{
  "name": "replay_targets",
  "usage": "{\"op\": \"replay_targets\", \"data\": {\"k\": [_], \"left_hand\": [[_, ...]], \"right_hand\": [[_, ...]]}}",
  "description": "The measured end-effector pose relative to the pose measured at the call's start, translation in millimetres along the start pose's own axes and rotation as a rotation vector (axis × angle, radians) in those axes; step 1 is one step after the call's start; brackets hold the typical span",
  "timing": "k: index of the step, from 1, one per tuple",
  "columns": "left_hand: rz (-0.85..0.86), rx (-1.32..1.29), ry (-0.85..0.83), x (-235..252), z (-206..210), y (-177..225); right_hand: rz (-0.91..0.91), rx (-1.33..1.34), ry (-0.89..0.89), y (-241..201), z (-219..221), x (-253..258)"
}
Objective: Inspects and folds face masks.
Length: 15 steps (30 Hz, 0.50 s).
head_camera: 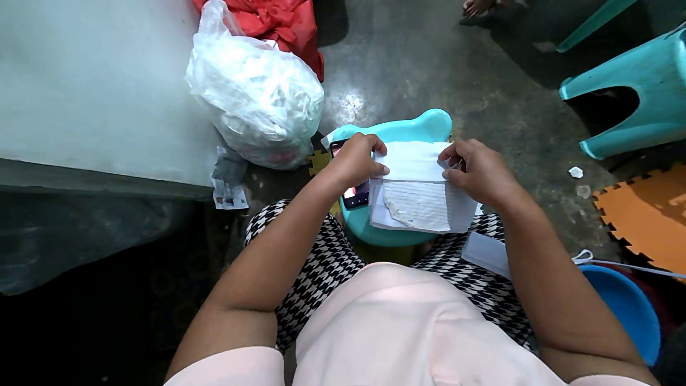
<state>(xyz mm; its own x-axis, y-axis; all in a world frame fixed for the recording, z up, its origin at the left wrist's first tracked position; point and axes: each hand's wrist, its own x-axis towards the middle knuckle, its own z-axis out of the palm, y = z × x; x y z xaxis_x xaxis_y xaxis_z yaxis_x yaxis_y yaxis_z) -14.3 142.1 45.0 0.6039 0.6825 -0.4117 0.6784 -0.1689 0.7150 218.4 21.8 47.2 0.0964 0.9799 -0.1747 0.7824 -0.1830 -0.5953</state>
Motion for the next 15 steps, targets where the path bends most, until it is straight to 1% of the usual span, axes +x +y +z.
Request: {"op": "replay_targets", "data": {"k": [8, 11, 13, 15], "left_hand": [[0.004, 0.058, 0.055, -10.1, 5.3, 5.0], [-0.037, 0.119, 0.067, -14.3, 8.7, 8.8], [-0.038, 0.208, 0.134, -17.5, 12.9, 12.2], [0.042, 0.278, 0.268, -20.3, 22.1, 19.5]], "right_hand": [[-0.003, -0.02, 0.019, 1.6, 0.3, -2.0], [0.005, -0.033, 0.023, 1.0, -0.2, -2.5], [0.033, -0.039, 0.016, 0.6, -3.2, -4.1], [0.072, -0.048, 0.012, 2.3, -8.7, -6.3]]}}
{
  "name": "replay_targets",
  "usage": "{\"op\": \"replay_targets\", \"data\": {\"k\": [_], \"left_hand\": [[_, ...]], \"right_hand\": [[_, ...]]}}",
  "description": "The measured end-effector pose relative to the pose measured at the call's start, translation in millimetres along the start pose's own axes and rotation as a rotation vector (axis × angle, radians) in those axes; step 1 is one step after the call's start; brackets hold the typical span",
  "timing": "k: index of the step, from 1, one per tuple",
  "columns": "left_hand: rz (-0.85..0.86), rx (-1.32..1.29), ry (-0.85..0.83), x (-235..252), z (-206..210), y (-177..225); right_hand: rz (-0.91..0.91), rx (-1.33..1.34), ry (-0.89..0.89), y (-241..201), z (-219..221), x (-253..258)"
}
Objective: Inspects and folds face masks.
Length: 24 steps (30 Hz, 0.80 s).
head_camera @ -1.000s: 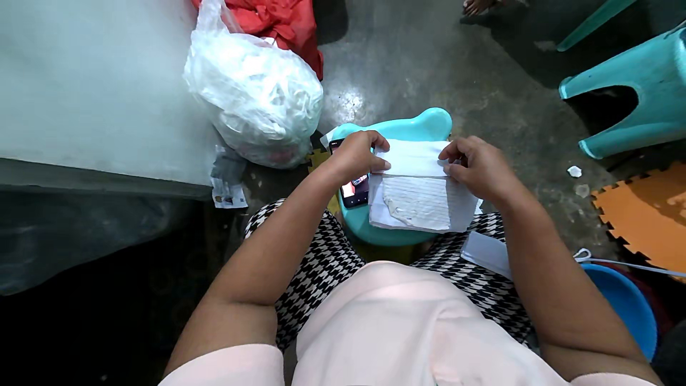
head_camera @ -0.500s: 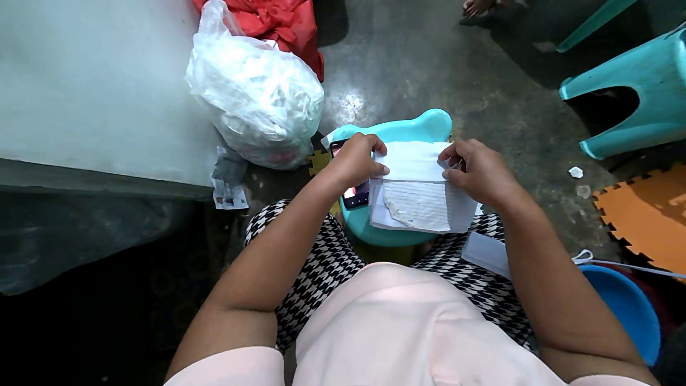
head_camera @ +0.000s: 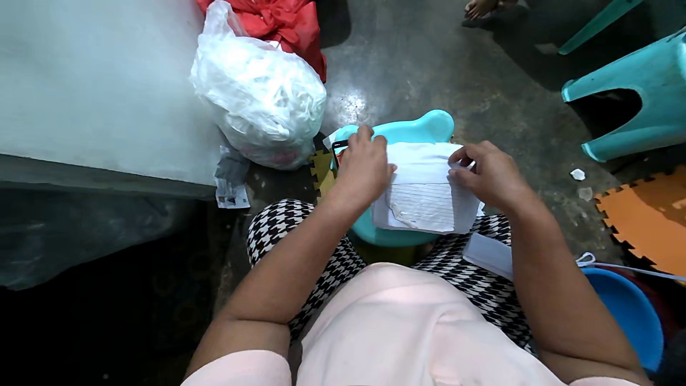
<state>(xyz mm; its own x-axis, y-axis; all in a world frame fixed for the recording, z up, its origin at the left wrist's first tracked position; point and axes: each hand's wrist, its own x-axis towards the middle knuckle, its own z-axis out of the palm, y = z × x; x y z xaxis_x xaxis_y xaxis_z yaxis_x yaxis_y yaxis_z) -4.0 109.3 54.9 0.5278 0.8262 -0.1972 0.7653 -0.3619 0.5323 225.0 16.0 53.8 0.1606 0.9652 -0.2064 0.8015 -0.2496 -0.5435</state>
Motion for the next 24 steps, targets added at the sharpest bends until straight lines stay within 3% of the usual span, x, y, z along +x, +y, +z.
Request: {"op": "replay_targets", "data": {"k": [2, 6, 9, 14, 24], "left_hand": [[0.125, 0.016, 0.096, -5.8, 12.1, 15.9], [0.359, 0.09, 0.054, -23.0, 62.5, 34.6], [0.369, 0.174, -0.041, -28.3, 81.6, 33.3], [0.404, 0.207, -0.048, -30.8, 89.1, 27.7], [0.436, 0.17, -0.08, -30.4, 87.7, 25.6]], "right_hand": [[0.046, -0.01, 0.014, 0.8, -5.8, -1.0], [0.142, -0.033, 0.092, -4.4, -10.1, 0.9], [0.221, -0.063, 0.088, -1.9, -1.8, 7.9], [0.261, -0.088, 0.06, 0.8, 9.4, 21.7], [0.207, -0.111, 0.095, -5.8, 4.8, 28.8]]}}
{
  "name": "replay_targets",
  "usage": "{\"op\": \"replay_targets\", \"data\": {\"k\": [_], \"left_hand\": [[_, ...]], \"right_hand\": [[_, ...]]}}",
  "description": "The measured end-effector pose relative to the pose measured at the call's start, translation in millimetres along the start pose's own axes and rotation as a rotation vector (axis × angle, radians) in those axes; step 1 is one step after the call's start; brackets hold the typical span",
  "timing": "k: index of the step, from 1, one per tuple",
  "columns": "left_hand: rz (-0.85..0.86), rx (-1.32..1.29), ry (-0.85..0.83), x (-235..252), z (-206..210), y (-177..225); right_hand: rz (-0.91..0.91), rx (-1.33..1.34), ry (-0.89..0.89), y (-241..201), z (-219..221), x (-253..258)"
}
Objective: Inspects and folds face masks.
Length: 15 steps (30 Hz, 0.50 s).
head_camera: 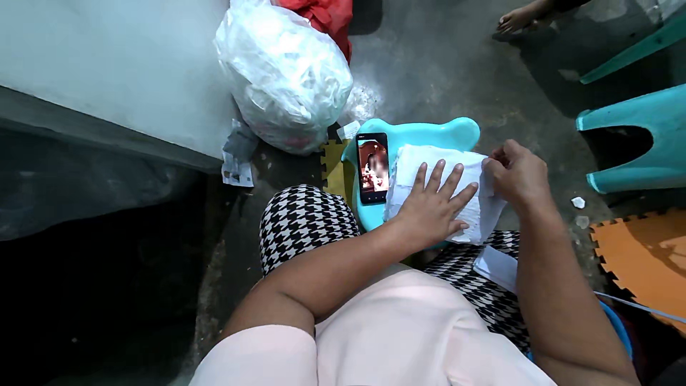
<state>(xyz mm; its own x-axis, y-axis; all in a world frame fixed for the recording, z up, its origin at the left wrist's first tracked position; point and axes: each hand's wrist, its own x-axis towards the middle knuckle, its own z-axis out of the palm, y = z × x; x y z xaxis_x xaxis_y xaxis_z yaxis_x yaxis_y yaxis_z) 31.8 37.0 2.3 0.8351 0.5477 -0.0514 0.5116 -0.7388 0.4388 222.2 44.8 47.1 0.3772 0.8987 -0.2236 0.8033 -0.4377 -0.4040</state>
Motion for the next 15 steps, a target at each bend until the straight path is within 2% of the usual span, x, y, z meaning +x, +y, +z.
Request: {"op": "replay_targets", "data": {"k": [15], "left_hand": [[0.006, 0.003, -0.051, 0.4, -5.0, -0.1]], "right_hand": [[-0.004, -0.049, 0.04, -4.5, 6.5, -2.2]]}}
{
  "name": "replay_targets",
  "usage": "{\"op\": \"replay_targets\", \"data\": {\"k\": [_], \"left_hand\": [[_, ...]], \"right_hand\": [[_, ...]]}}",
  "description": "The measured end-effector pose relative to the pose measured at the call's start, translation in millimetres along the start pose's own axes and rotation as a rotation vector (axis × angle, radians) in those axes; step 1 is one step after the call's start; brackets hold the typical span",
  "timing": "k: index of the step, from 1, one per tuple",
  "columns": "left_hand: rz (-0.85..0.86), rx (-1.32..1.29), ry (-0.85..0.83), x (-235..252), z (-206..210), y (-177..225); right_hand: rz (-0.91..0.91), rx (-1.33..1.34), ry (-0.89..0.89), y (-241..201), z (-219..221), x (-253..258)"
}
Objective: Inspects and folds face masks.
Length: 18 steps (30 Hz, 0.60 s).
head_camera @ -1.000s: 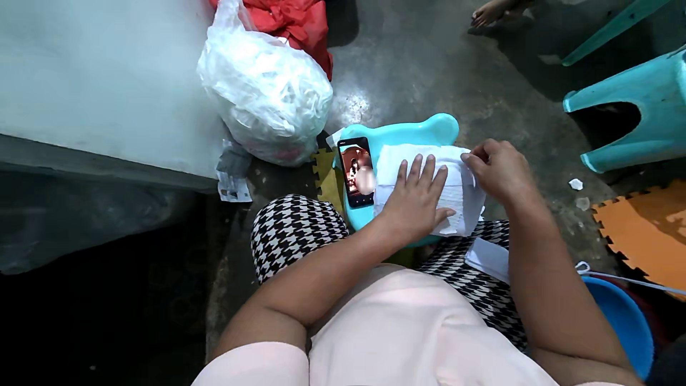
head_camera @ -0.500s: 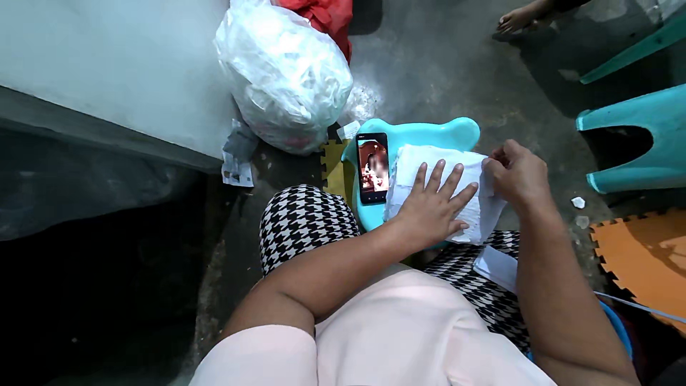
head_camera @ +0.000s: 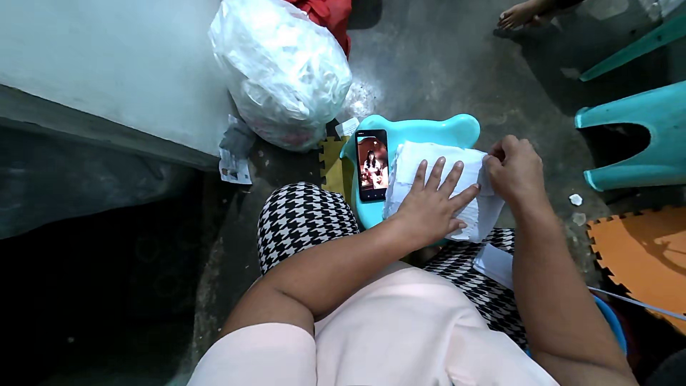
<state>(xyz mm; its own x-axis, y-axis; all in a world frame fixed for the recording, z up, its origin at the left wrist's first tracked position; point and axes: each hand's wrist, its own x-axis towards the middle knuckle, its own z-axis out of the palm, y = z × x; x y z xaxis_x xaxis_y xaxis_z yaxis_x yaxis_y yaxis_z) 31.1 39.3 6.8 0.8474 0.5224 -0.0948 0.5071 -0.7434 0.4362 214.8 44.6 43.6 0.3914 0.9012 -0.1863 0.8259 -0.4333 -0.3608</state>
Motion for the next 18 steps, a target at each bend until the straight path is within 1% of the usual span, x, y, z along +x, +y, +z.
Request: {"op": "replay_targets", "data": {"k": [5, 10, 12, 13, 15, 16, 18], "left_hand": [[0.0, 0.0, -0.015, -0.1, -1.5, -0.4], [0.007, -0.004, 0.0, -0.6, -0.2, -1.4], [0.008, -0.005, 0.005, -0.5, 0.7, -1.6], [0.007, -0.005, 0.009, -0.5, 0.7, -1.7], [0.008, -0.011, 0.019, -1.0, 0.4, -1.9], [0.01, -0.016, 0.015, -1.4, -0.3, -2.1], [0.014, -0.038, 0.022, -1.2, -2.2, -1.8]], "right_hand": [[0.055, -0.026, 0.001, -1.9, 1.8, 3.1], [0.067, -0.061, 0.007, 0.1, 6.4, 5.5], [0.04, -0.104, 0.049, 4.0, 9.6, 3.8], [-0.004, -0.11, 0.093, 4.8, 10.4, 2.0], [-0.155, -0.072, 0.197, 2.6, 11.4, -3.9], [-0.245, -0.017, 0.231, -0.3, 13.6, -9.3], [-0.389, 0.142, 0.236, -6.6, 23.9, -23.2]]}}
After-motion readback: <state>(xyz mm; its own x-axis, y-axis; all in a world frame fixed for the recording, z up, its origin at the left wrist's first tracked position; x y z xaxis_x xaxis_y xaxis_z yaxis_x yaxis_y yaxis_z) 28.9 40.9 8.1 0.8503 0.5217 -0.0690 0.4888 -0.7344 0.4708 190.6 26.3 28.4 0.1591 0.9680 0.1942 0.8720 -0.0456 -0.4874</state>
